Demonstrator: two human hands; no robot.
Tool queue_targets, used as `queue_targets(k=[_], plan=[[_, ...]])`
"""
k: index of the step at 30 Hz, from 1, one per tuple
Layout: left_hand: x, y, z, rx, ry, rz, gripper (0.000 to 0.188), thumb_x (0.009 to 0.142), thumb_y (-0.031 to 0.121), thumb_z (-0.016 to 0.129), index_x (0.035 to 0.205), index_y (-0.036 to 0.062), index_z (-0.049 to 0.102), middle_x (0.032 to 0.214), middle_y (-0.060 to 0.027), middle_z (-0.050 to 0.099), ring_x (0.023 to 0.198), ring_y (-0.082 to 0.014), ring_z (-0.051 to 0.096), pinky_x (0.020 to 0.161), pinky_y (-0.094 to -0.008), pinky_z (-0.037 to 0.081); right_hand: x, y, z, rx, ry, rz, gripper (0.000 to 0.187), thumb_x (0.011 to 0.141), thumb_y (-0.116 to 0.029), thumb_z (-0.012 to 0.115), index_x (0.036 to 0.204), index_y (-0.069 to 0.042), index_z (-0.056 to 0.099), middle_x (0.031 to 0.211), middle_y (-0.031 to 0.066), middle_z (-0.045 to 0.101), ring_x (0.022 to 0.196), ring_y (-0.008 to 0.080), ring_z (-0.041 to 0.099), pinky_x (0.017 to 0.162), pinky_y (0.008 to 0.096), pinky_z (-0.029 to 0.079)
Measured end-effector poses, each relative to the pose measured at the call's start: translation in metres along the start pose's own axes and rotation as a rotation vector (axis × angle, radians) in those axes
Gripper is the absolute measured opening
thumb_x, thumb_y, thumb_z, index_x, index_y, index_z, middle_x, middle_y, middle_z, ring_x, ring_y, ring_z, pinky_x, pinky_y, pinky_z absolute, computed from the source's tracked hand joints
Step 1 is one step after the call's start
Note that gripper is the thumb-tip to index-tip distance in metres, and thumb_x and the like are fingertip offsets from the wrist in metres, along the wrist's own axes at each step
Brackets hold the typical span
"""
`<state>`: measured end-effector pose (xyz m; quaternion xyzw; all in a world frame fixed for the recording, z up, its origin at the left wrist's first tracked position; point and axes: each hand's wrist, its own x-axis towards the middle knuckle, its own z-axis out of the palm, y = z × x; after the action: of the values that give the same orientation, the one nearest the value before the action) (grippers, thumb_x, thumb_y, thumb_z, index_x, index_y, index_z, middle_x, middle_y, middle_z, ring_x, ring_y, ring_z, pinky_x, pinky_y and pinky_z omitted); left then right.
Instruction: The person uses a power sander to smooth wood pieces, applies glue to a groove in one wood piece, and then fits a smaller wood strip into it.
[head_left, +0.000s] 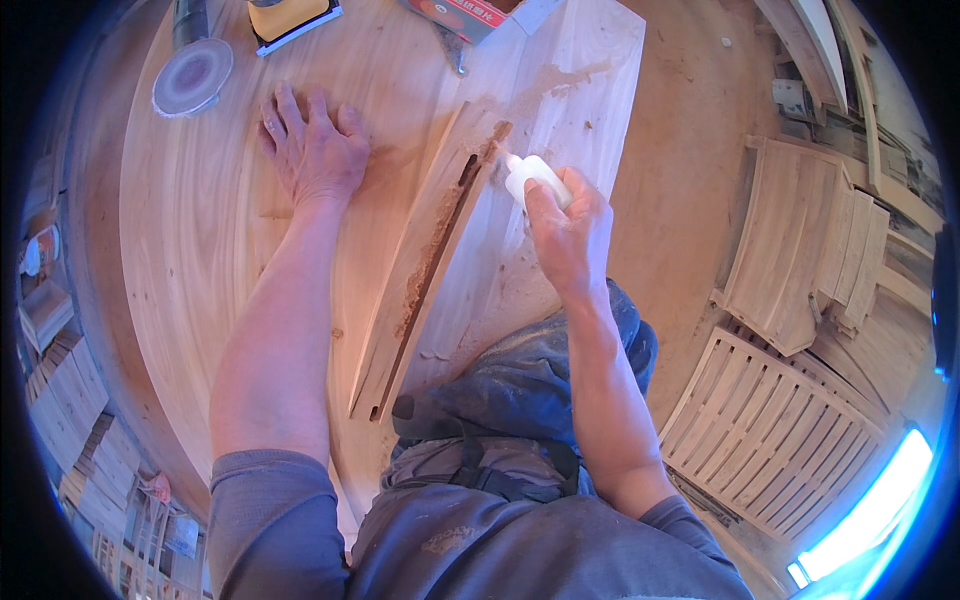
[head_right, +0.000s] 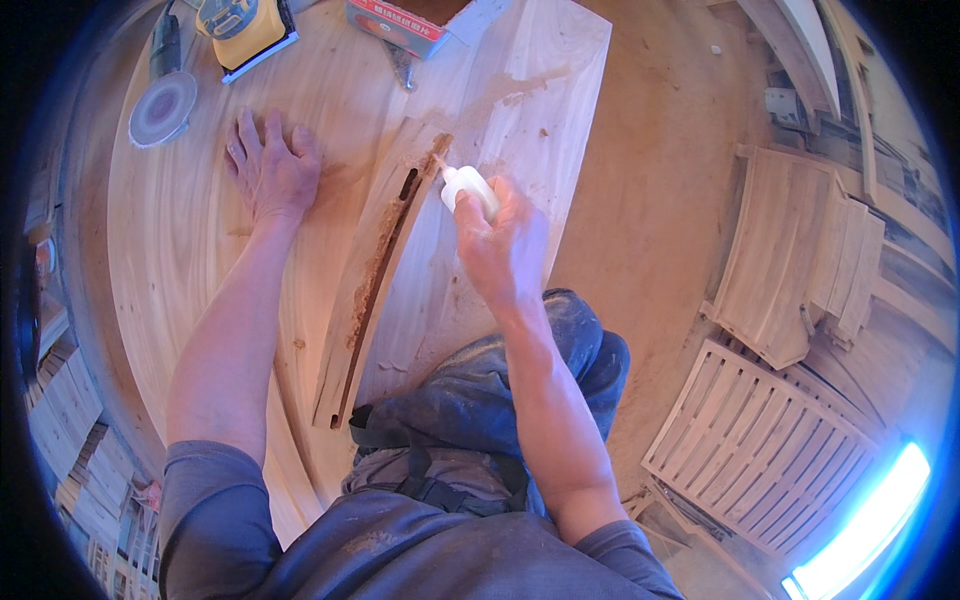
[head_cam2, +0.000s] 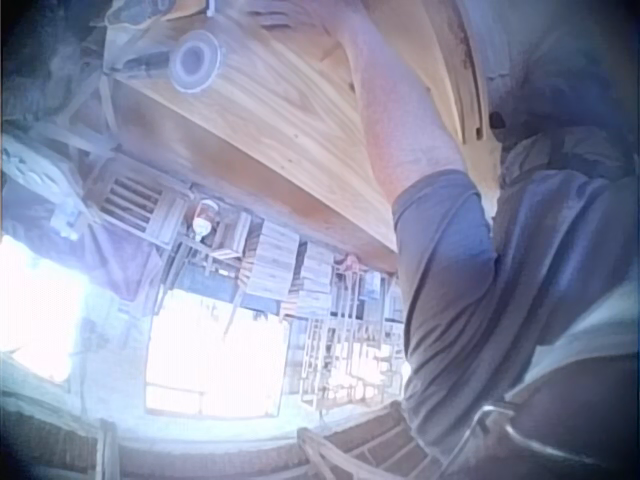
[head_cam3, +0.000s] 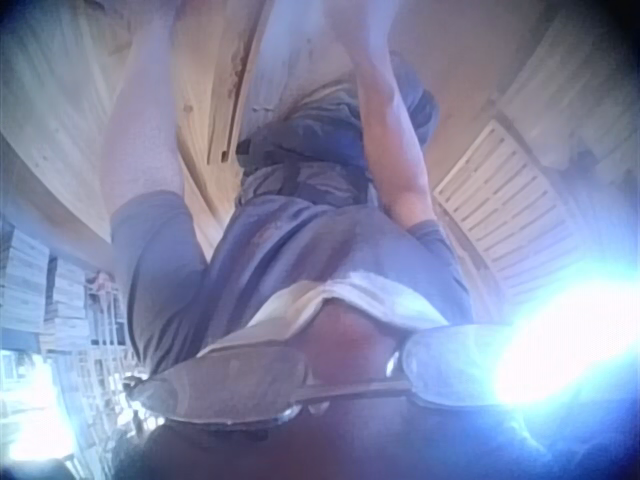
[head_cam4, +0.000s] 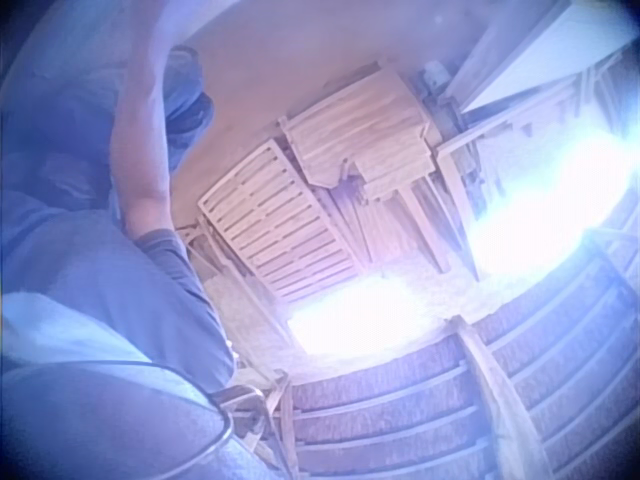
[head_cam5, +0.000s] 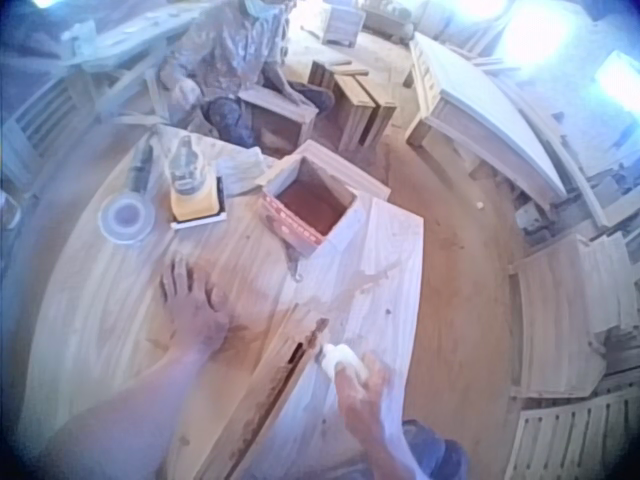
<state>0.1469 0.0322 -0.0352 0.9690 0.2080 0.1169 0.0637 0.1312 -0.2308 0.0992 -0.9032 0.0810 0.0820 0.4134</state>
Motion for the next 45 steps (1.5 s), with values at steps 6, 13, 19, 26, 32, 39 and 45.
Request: queue_targets(k=[6, 13, 19, 26, 32, 39, 45], plan=[[0.001, 0.000, -0.001, 0.000, -0.003, 0.004, 0.051, 0.102, 0.041, 0.049, 0.140, 0.0079, 0.057, 0.162, -0.0236, 0.035, 0.152, -0.0439, 0.027, 0.125, -0.0594, 0.019, -0.005, 0.003, -0.001, 0.001, -0.008, -0.017, 0.025, 0.092, -0.022, 0.068, 0.090, 0.003, 0.068, 0.068, 0.0201, 0.065, 0.062, 0.0266, 0.065, 0.060, 0.0410, 0.049], [0.000, 0.000, 0.001, 0.053, 0.004, -0.003, 0.053, 0.101, 0.043, 0.051, 0.144, 0.0103, 0.055, 0.160, -0.0203, 0.039, 0.151, -0.0411, 0.030, 0.124, -0.0563, 0.023, -0.008, 0.001, -0.001, -0.009, -0.029, 0.006, 0.025, 0.092, -0.022, 0.068, 0.089, 0.003, 0.068, 0.067, 0.0193, 0.065, 0.061, 0.0259, 0.064, 0.059, 0.0405, 0.049], [0.001, -0.001, 0.002, 0.067, 0.002, -0.002, 0.054, 0.102, 0.044, 0.050, 0.144, 0.0098, 0.056, 0.160, -0.0199, 0.038, 0.151, -0.0401, 0.029, 0.124, -0.0557, 0.022, -0.009, 0.002, 0.003, -0.001, -0.023, -0.027, 0.024, 0.092, -0.021, 0.069, 0.088, 0.002, 0.067, 0.065, 0.0167, 0.063, 0.059, 0.0226, 0.063, 0.057, 0.0395, 0.048], [0.000, 0.000, 0.000, 0.076, -0.013, -0.007, 0.056, 0.102, 0.044, 0.050, 0.145, 0.0091, 0.057, 0.161, -0.0189, 0.038, 0.152, -0.0389, 0.029, 0.124, -0.0555, 0.021, -0.009, 0.002, 0.005, 0.092, -0.029, 0.017, 0.023, 0.093, -0.019, 0.067, 0.089, 0.003, 0.067, 0.066, 0.0128, 0.063, 0.062, 0.0170, 0.059, 0.058, 0.0375, 0.047], [0.000, 0.000, 0.001, 0.073, -0.008, -0.009, 0.056, 0.102, 0.044, 0.050, 0.144, 0.0093, 0.057, 0.161, -0.0189, 0.037, 0.152, -0.0390, 0.028, 0.125, -0.0554, 0.021, -0.008, 0.004, 0.002, 0.144, -0.038, 0.056, 0.023, 0.094, -0.019, 0.067, 0.090, 0.004, 0.067, 0.070, 0.0089, 0.062, 0.067, 0.0135, 0.056, 0.060, 0.0355, 0.046], [0.001, 0.000, 0.000, 0.039, -0.007, -0.006, 0.053, 0.101, 0.044, 0.050, 0.142, 0.0103, 0.058, 0.162, -0.0209, 0.037, 0.152, -0.0405, 0.028, 0.125, -0.0555, 0.020, -0.007, 0.011, 0.003, 0.215, -0.024, 0.052, 0.024, 0.094, -0.021, 0.068, 0.093, 0.003, 0.069, 0.071, 0.0080, 0.062, 0.068, 0.0132, 0.056, 0.061, 0.0347, 0.045], [0.002, 0.001, 0.000, -0.006, -0.014, 0.004, 0.051, 0.102, 0.042, 0.050, 0.140, 0.0094, 0.056, 0.162, -0.0230, 0.035, 0.152, -0.0434, 0.026, 0.126, -0.0581, 0.017, -0.008, 0.008, 0.001, 0.184, -0.056, 0.067, 0.025, 0.095, -0.022, 0.068, 0.095, 0.003, 0.069, 0.072, 0.0072, 0.063, 0.068, 0.0130, 0.056, 0.061, 0.0344, 0.046]])
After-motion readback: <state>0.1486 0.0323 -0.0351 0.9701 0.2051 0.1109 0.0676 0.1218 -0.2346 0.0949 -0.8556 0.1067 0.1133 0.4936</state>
